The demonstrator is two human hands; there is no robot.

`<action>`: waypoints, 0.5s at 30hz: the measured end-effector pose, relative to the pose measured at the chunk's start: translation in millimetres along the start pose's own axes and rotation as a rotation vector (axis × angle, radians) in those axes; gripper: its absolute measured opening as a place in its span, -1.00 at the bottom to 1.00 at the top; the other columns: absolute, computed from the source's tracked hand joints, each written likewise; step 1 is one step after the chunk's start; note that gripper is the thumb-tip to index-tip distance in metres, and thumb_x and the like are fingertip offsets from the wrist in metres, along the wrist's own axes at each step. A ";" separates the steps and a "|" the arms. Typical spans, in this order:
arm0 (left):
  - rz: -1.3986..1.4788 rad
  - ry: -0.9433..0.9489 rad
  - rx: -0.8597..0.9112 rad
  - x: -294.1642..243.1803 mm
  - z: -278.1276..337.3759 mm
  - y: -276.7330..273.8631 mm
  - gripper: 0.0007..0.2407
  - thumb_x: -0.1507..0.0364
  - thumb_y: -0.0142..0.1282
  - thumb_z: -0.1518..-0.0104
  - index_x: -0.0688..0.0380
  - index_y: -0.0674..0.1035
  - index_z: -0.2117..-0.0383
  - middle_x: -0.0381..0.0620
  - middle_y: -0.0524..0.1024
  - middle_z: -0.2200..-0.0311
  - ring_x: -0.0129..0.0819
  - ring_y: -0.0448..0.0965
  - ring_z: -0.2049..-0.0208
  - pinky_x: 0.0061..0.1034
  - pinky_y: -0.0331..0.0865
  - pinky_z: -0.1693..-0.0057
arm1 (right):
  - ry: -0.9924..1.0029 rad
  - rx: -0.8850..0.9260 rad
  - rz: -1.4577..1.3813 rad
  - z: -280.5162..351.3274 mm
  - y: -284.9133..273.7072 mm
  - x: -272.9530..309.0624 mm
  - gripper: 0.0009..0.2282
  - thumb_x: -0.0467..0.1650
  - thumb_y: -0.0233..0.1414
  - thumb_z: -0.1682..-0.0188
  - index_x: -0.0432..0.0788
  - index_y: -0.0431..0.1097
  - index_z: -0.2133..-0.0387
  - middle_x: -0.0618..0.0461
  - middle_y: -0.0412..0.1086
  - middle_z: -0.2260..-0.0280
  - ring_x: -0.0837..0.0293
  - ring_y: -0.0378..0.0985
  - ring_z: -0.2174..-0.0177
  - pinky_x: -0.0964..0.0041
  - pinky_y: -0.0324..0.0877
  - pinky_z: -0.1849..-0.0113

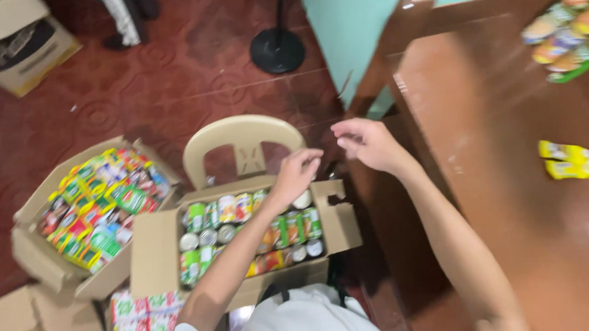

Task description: Organizing canned goods and snack packages by moving them between cardboard boxes and onto a wooden shelf.

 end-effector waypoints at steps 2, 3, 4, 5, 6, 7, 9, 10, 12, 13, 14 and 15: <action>0.005 0.168 -0.015 -50.4 -30.4 10.4 -0.82 0.48 0.11 -0.23 0.25 0.64 0.10 0.07 0.63 0.20 -0.15 0.63 0.19 -0.38 0.50 0.03 | -0.154 -0.054 0.083 9.8 -40.7 17.4 -0.76 -0.48 0.11 0.00 -0.24 0.47 0.05 0.03 0.55 0.20 0.25 0.58 0.26 0.32 0.51 0.22; 0.008 0.316 -0.043 -79.2 -41.4 15.7 -0.85 0.49 0.11 -0.27 0.26 0.64 0.12 0.05 0.64 0.16 -0.16 0.62 0.11 -0.38 0.48 0.01 | -0.306 -0.082 0.165 18.8 -59.4 29.2 -0.76 -0.48 0.11 -0.02 -0.25 0.47 0.04 0.03 0.55 0.18 0.29 0.58 0.19 0.36 0.49 0.16; 0.018 0.329 -0.025 -101.1 -53.0 25.8 -0.85 0.49 0.11 -0.27 0.26 0.64 0.12 0.05 0.64 0.16 -0.16 0.62 0.11 -0.38 0.48 0.01 | -0.298 -0.105 0.171 27.9 -77.1 33.2 -0.76 -0.48 0.11 -0.02 -0.25 0.47 0.04 0.03 0.55 0.18 0.29 0.58 0.19 0.36 0.49 0.16; 0.072 0.295 0.014 -119.8 -65.2 36.9 -0.84 0.48 0.12 -0.26 0.25 0.63 0.11 0.02 0.63 0.18 -0.23 0.65 0.17 -0.43 0.50 0.03 | -0.263 -0.142 0.196 36.3 -95.3 35.0 -0.77 -0.48 0.12 -0.03 -0.25 0.49 0.05 0.05 0.56 0.21 0.30 0.58 0.23 0.36 0.49 0.18; 0.124 0.260 0.055 -138.1 -77.2 48.4 -0.83 0.47 0.12 -0.25 0.24 0.63 0.11 -0.01 0.63 0.20 -0.29 0.67 0.23 -0.47 0.52 0.06 | -0.228 -0.180 0.220 44.7 -113.2 36.6 -0.79 -0.48 0.12 -0.05 -0.25 0.50 0.05 0.07 0.57 0.24 0.32 0.57 0.26 0.36 0.48 0.20; 0.131 0.271 0.074 -154.3 -86.4 61.0 -0.83 0.47 0.12 -0.25 0.24 0.63 0.11 -0.01 0.63 0.20 -0.29 0.67 0.23 -0.47 0.52 0.06 | -0.220 -0.200 0.223 50.2 -129.6 26.4 -0.79 -0.48 0.12 -0.05 -0.25 0.50 0.05 0.07 0.57 0.24 0.32 0.57 0.26 0.36 0.48 0.20; 0.179 0.333 0.126 -185.6 -95.3 86.8 -0.85 0.47 0.12 -0.26 0.23 0.62 0.11 -0.03 0.62 0.19 -0.30 0.67 0.18 -0.49 0.52 0.03 | -0.097 -0.279 0.074 65.2 -159.7 -4.7 -0.80 -0.46 0.12 -0.05 -0.21 0.54 0.08 0.10 0.57 0.27 0.34 0.54 0.28 0.37 0.49 0.19; 0.186 0.327 0.144 -193.5 -101.5 102.9 -0.85 0.47 0.12 -0.26 0.23 0.62 0.11 -0.03 0.62 0.19 -0.30 0.67 0.18 -0.49 0.52 0.03 | -0.080 -0.290 0.070 73.7 -172.8 -12.8 -0.80 -0.46 0.12 -0.05 -0.21 0.54 0.08 0.10 0.57 0.27 0.34 0.54 0.28 0.37 0.49 0.19; 0.143 0.306 0.243 -208.6 -116.2 136.1 -0.83 0.48 0.10 -0.24 0.21 0.64 0.11 -0.01 0.63 0.20 -0.24 0.62 0.29 -0.46 0.50 0.12 | -0.048 -0.393 0.120 88.2 -202.3 -26.6 -0.80 -0.45 0.14 -0.04 -0.21 0.52 0.07 0.11 0.57 0.24 0.34 0.55 0.26 0.38 0.48 0.16; 0.144 0.306 0.258 -209.5 -123.3 152.8 -0.83 0.48 0.10 -0.24 0.21 0.64 0.11 -0.01 0.63 0.20 -0.24 0.62 0.29 -0.46 0.50 0.12 | -0.039 -0.405 0.115 95.2 -214.0 -34.6 -0.80 -0.45 0.14 -0.04 -0.21 0.52 0.07 0.11 0.57 0.24 0.34 0.55 0.26 0.38 0.48 0.16; 0.160 0.397 0.254 -216.3 -128.4 167.2 -0.84 0.49 0.11 -0.26 0.22 0.63 0.10 0.01 0.62 0.18 -0.22 0.64 0.20 -0.43 0.50 0.04 | -0.043 -0.425 0.084 102.9 -226.1 -41.2 -0.80 -0.46 0.14 -0.05 -0.23 0.52 0.08 0.10 0.57 0.23 0.34 0.55 0.23 0.38 0.48 0.14; 0.179 0.499 0.246 -226.3 -136.3 182.5 -0.85 0.50 0.11 -0.27 0.24 0.62 0.10 0.03 0.61 0.16 -0.20 0.66 0.11 -0.40 0.51 -0.04 | -0.055 -0.450 0.063 109.8 -242.9 -44.9 -0.81 -0.46 0.14 -0.06 -0.25 0.51 0.08 0.09 0.56 0.22 0.34 0.55 0.21 0.38 0.47 0.12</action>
Point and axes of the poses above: each hand's wrist, its own z-axis away from the middle knuckle, its own y-axis out of the palm, x = y × z, the point moved 6 cm from there along -z, towards the middle knuckle
